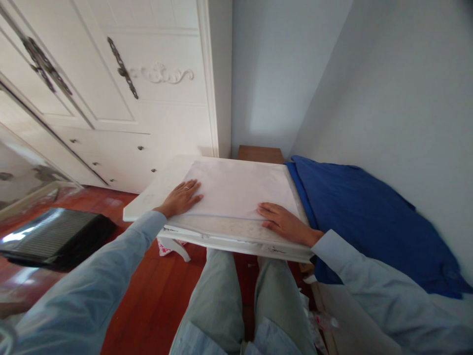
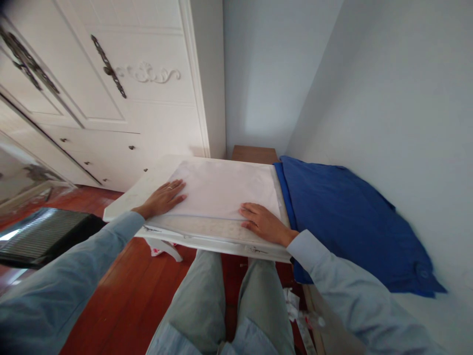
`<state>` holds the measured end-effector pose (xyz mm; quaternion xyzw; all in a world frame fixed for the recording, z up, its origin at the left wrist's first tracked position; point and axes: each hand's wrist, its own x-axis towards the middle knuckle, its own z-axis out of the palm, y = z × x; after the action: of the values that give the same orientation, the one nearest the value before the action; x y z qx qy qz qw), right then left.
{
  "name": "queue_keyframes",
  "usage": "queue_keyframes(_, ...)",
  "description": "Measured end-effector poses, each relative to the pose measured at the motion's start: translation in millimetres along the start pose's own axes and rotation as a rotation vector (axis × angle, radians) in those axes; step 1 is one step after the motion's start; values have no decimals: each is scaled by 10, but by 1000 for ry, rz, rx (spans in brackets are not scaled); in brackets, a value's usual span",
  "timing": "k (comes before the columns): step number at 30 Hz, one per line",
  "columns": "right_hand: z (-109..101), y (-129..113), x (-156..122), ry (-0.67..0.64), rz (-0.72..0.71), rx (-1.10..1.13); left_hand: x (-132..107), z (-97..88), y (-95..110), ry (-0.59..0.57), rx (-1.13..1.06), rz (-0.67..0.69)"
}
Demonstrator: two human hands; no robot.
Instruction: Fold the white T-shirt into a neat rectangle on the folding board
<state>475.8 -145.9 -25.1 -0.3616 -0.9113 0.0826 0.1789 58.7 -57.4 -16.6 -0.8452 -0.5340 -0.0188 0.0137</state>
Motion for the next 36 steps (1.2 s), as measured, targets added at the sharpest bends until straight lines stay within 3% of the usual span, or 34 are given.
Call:
queue_keyframes(13,1,-38,-68,99,22,89,-4,-29,29,21,-27,2)
queue_keyframes(22,15,-68,-92,185,7,64,-50,-164,156,144,43,17)
queue_keyframes(25,5,-83,-87,213,-3,57,-21,-296,474,201,-53,32)
queue_keyframes(28,-4,-91,-82,225,3,57,56,-392,1001,229,-373,98)
queue_keyframes(31,-6,-90,-84,236,18,69,150,-408,1535,186,-624,227)
queue_keyframes(33,-6,-86,-85,238,23,68,192,-383,1786,143,-633,275)
queue_keyframes(36,-9,-85,-81,227,30,73,177,-313,1961,107,-514,345)
